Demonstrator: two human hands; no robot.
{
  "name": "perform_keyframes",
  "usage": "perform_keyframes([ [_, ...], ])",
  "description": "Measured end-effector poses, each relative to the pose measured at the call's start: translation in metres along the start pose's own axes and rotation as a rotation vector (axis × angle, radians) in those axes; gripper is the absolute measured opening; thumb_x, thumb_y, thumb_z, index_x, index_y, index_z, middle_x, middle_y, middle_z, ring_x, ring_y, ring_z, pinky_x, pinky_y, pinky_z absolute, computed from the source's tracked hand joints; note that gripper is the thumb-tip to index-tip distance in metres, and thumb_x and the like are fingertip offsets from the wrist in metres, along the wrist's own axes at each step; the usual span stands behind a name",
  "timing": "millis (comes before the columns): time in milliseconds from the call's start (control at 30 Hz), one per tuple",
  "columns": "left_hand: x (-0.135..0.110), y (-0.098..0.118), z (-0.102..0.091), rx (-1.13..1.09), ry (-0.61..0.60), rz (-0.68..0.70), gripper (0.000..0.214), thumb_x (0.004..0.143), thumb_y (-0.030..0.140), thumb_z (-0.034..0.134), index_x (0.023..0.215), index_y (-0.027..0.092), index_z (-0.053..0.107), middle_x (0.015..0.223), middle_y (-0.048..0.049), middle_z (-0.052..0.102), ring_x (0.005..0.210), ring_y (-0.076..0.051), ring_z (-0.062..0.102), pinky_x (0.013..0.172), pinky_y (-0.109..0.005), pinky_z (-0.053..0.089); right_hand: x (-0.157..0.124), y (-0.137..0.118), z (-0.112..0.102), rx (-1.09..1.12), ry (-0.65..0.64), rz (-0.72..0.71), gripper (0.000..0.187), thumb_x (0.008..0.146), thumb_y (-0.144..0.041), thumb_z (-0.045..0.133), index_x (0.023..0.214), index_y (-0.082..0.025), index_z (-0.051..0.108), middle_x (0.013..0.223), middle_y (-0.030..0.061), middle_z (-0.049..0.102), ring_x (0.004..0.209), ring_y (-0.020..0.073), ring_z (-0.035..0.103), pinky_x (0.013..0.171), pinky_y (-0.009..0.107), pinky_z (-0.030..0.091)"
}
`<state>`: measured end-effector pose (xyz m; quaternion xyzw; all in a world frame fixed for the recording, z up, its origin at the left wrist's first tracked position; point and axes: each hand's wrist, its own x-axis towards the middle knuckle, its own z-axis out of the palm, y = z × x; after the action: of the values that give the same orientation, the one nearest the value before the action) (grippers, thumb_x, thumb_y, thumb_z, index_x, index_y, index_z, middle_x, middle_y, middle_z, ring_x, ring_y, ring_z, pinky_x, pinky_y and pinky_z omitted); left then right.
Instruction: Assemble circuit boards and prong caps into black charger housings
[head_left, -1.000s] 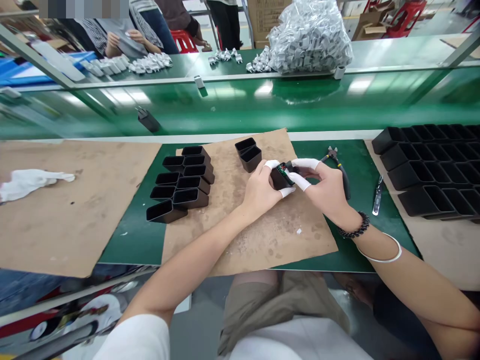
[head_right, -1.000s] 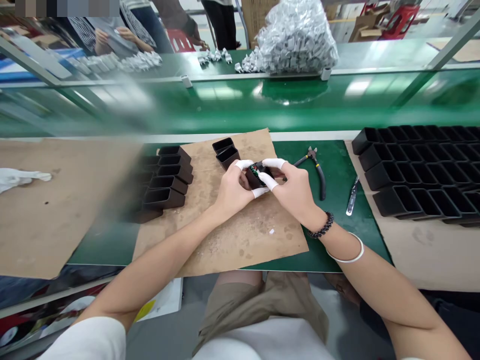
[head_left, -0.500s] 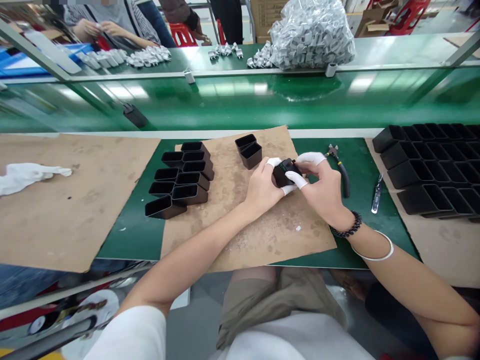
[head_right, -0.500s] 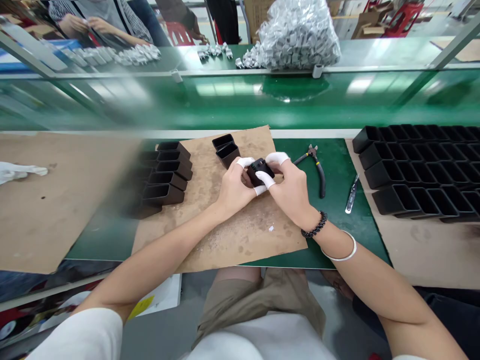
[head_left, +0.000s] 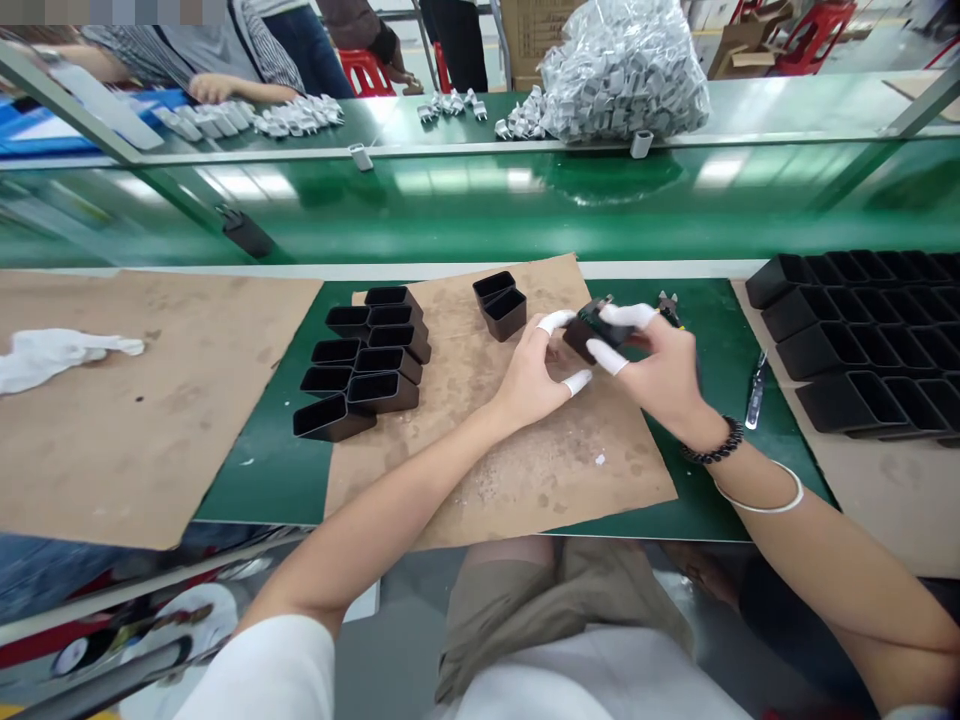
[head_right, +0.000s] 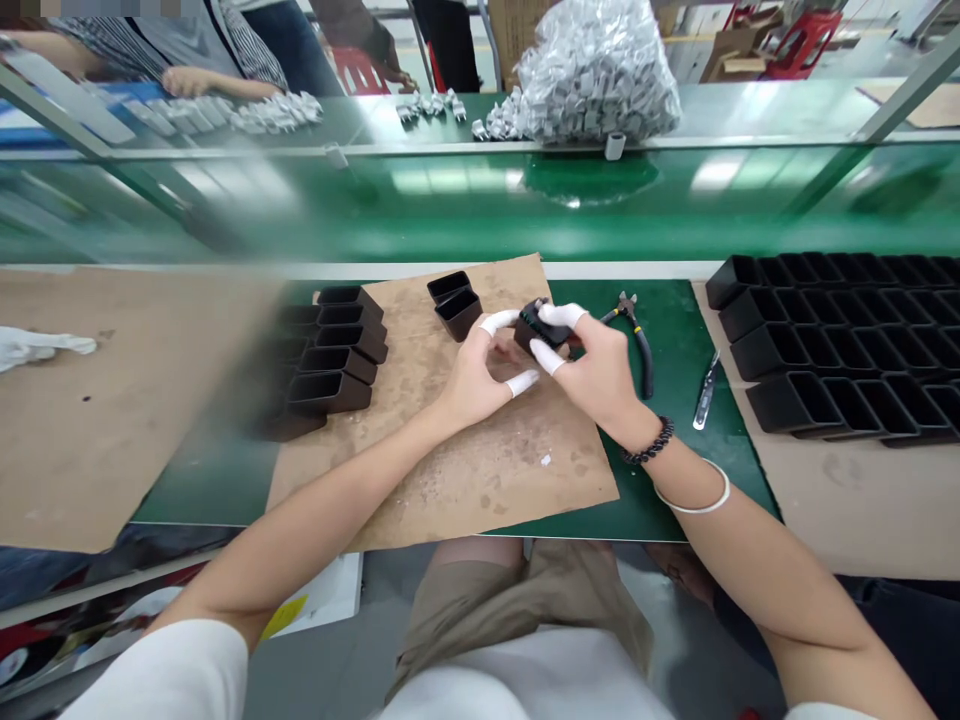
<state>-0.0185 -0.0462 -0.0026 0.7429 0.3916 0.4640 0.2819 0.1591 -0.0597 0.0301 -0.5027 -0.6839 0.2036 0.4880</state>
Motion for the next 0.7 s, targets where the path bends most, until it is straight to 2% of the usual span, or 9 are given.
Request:
perform_keyframes([
  [67, 0.000, -0.001, 0.000, 0.018, 0.085, 0.020, 0.055, 0.080, 0.010, 0.066, 0.129, 0.024, 0.048, 0.114, -0.0048, 0.056, 0.074, -0.010, 0.057, 0.077, -0.032, 0.054, 0.004, 0.006, -0.003, -0.058, 0.034, -0.052, 0.026, 0.080, -0.028, 0.073, 0.104, -0.021, 0.071, 0.112, 0.0089, 0.077, 0.104, 0.0307, 0.073, 0.096, 0.049, 0.059],
  [200, 0.000, -0.003, -0.001, 0.057, 0.216, -0.022, 0.049, 0.082, 0.008, 0.060, 0.127, 0.025, 0.049, 0.110, -0.0038, 0.052, 0.069, -0.009, 0.046, 0.069, -0.028, 0.051, 0.008, 0.017, -0.001, -0.142, -0.160, -0.017, 0.022, 0.079, -0.025, 0.072, 0.100, -0.020, 0.072, 0.108, 0.0102, 0.078, 0.100, 0.0323, 0.074, 0.094, 0.052, 0.059],
  [267, 0.000, -0.004, -0.002, 0.071, 0.223, -0.043, 0.048, 0.082, 0.008, 0.060, 0.125, 0.025, 0.050, 0.109, -0.0035, 0.050, 0.070, -0.010, 0.046, 0.067, -0.027, 0.049, 0.007, 0.018, -0.001, -0.121, -0.148, -0.012, 0.023, 0.081, -0.027, 0.072, 0.102, -0.021, 0.072, 0.108, 0.0094, 0.079, 0.100, 0.0313, 0.074, 0.093, 0.050, 0.060],
  [367, 0.001, -0.006, -0.003, 0.066, 0.227, -0.031, 0.046, 0.082, 0.008, 0.058, 0.124, 0.026, 0.050, 0.109, -0.0035, 0.050, 0.069, -0.009, 0.045, 0.066, -0.026, 0.048, 0.004, 0.017, -0.001, -0.064, 0.035, -0.082, 0.025, 0.083, -0.029, 0.073, 0.106, -0.022, 0.072, 0.115, 0.0091, 0.078, 0.109, 0.0310, 0.072, 0.099, 0.049, 0.058],
  [400, 0.002, -0.006, -0.003, 0.062, 0.234, -0.026, 0.046, 0.082, 0.007, 0.058, 0.124, 0.026, 0.050, 0.109, -0.0035, 0.050, 0.069, -0.009, 0.045, 0.065, -0.026, 0.048, 0.003, 0.017, 0.000, -0.057, 0.058, -0.097, 0.025, 0.083, -0.029, 0.073, 0.107, -0.022, 0.072, 0.117, 0.0092, 0.077, 0.112, 0.0312, 0.072, 0.101, 0.049, 0.057],
  [433, 0.002, -0.006, -0.003, 0.060, 0.244, -0.024, 0.046, 0.083, 0.008, 0.057, 0.124, 0.026, 0.050, 0.109, -0.0035, 0.050, 0.069, -0.009, 0.045, 0.065, -0.026, 0.048, 0.003, 0.018, 0.001, -0.060, 0.034, -0.095, 0.025, 0.083, -0.028, 0.073, 0.108, -0.023, 0.072, 0.118, 0.0093, 0.077, 0.113, 0.0315, 0.071, 0.101, 0.049, 0.057],
  [567, 0.001, -0.003, -0.003, 0.055, 0.251, -0.025, 0.044, 0.085, 0.010, 0.057, 0.125, 0.027, 0.050, 0.107, -0.0035, 0.051, 0.070, -0.010, 0.046, 0.065, -0.026, 0.048, 0.002, 0.021, 0.005, -0.087, -0.213, -0.023, 0.029, 0.080, -0.024, 0.072, 0.109, -0.020, 0.072, 0.113, 0.0108, 0.078, 0.101, 0.0327, 0.075, 0.091, 0.049, 0.060],
  [633, 0.000, -0.001, -0.004, 0.053, 0.242, -0.012, 0.043, 0.086, 0.010, 0.056, 0.125, 0.027, 0.050, 0.107, -0.0036, 0.052, 0.069, -0.010, 0.045, 0.064, -0.026, 0.048, 0.002, 0.021, 0.007, -0.042, -0.180, -0.037, 0.030, 0.080, -0.024, 0.073, 0.109, -0.020, 0.071, 0.114, 0.0108, 0.078, 0.103, 0.0321, 0.074, 0.092, 0.048, 0.060],
  [700, 0.000, 0.000, -0.004, 0.048, 0.245, 0.009, 0.042, 0.086, 0.010, 0.056, 0.124, 0.027, 0.050, 0.108, -0.0036, 0.052, 0.069, -0.009, 0.045, 0.063, -0.025, 0.047, 0.000, 0.020, 0.008, 0.012, -0.077, -0.062, 0.029, 0.081, -0.026, 0.074, 0.109, -0.021, 0.070, 0.118, 0.0096, 0.077, 0.111, 0.0309, 0.073, 0.098, 0.046, 0.059],
])
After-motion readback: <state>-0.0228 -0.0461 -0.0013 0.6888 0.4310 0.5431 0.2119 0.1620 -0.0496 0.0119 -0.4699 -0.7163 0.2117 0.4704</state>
